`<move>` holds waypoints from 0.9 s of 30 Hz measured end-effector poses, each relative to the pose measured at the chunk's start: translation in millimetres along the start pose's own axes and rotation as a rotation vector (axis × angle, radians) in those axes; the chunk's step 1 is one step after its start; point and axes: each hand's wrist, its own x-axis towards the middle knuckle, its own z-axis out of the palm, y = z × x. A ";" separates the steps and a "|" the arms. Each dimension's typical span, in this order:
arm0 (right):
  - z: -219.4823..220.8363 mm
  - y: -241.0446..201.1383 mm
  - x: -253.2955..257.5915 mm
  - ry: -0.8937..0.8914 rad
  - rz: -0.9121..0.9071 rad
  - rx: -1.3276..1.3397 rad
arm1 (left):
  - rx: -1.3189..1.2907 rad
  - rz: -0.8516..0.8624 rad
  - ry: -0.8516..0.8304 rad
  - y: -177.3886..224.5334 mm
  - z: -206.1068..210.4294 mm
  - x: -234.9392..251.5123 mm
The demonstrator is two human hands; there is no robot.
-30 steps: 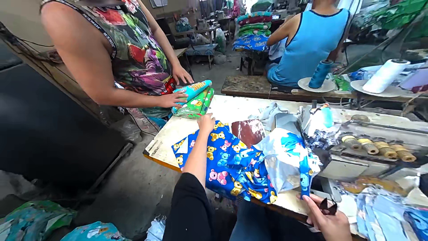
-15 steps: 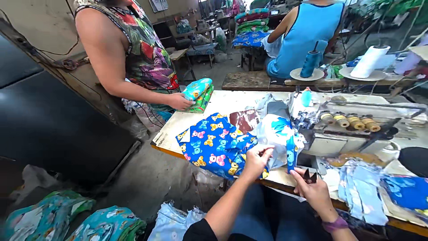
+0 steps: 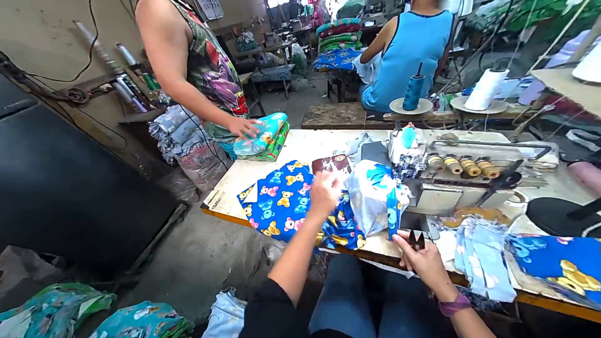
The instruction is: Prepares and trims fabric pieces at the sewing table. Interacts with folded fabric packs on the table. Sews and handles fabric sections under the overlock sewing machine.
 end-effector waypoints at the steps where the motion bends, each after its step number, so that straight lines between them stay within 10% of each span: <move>1: 0.8 1.5 0.5 0.007 -0.003 -0.010 | 0.091 -0.038 -0.002 -21.0 -12.9 23.5; 9: 2.1 6.1 -1.3 0.041 -0.029 0.012 | 0.373 -0.376 0.028 -183.5 -88.3 141.5; 27: 1.0 6.0 -3.6 0.054 -0.028 0.040 | 0.525 -0.581 -0.261 -200.3 -98.5 156.2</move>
